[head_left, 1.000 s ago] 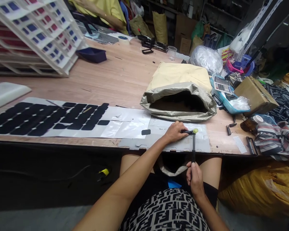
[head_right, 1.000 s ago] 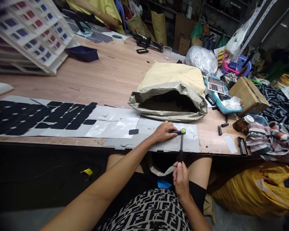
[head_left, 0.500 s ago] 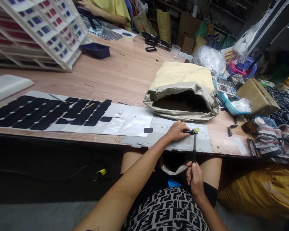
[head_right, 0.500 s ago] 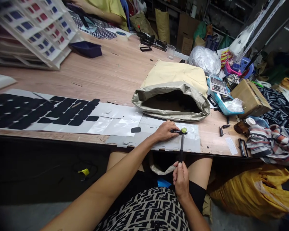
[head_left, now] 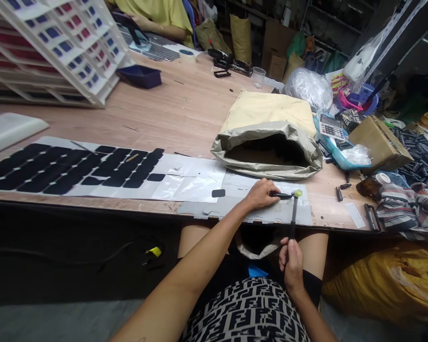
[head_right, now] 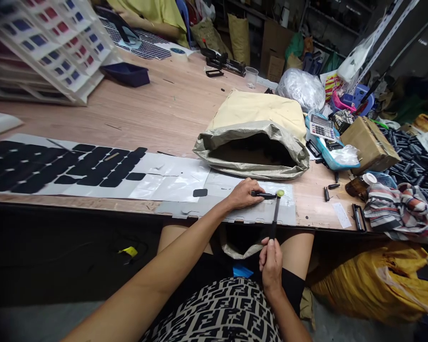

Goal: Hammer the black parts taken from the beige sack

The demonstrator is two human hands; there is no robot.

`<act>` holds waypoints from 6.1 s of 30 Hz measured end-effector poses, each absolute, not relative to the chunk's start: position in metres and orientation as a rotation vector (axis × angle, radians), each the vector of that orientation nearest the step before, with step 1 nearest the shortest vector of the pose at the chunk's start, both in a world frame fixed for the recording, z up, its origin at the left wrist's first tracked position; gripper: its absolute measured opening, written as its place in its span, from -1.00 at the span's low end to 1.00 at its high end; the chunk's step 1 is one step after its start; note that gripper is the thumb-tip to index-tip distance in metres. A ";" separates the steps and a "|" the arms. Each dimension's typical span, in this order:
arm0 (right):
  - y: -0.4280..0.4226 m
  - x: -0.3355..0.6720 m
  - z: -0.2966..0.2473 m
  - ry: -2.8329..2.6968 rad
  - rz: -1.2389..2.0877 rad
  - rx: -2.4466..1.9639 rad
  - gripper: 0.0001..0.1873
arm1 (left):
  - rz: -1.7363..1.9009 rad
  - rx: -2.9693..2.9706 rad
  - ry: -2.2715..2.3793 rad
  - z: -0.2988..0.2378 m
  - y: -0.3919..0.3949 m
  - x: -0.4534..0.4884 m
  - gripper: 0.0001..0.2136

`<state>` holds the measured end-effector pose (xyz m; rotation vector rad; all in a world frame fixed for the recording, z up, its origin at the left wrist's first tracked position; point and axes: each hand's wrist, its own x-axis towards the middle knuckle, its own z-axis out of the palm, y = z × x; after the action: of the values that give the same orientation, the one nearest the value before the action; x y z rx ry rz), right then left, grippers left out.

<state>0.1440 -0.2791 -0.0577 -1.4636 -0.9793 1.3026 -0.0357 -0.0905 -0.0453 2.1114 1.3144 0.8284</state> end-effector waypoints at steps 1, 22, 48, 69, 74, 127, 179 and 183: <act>-0.278 0.145 -0.059 -0.933 1.279 -1.450 -0.50 | 0.826 2.112 1.317 -0.045 -0.089 -0.036 -0.81; -0.268 0.155 -0.071 -0.579 1.342 -1.339 -0.45 | 0.401 1.848 1.274 -0.074 -0.239 -0.045 -0.61; -0.275 0.162 -0.087 -0.761 1.275 -1.400 -0.46 | 0.764 1.517 1.988 -0.006 0.058 -0.019 -0.68; -0.284 0.155 -0.064 -0.940 1.278 -1.449 -0.45 | 0.895 2.098 1.279 -0.055 -0.097 -0.031 -0.84; -0.285 0.150 -0.058 -1.019 1.367 -1.431 -0.46 | 0.899 2.090 1.295 -0.057 -0.096 -0.030 -0.84; -0.270 0.156 -0.078 -0.620 1.305 -1.352 -0.41 | 0.777 2.412 1.130 -0.045 -0.198 -0.049 -0.81; -0.271 0.168 -0.096 -0.813 1.222 -1.393 -0.46 | 0.837 2.260 1.227 -0.053 -0.092 -0.029 -0.82; -0.276 0.168 -0.091 -0.889 1.208 -1.439 -0.47 | 0.886 2.169 1.237 -0.055 -0.089 -0.030 -0.77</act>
<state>0.1682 -0.2758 -0.0914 -1.4388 -0.8889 1.2080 -0.0304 -0.0888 -0.0553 2.1686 1.2368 0.8862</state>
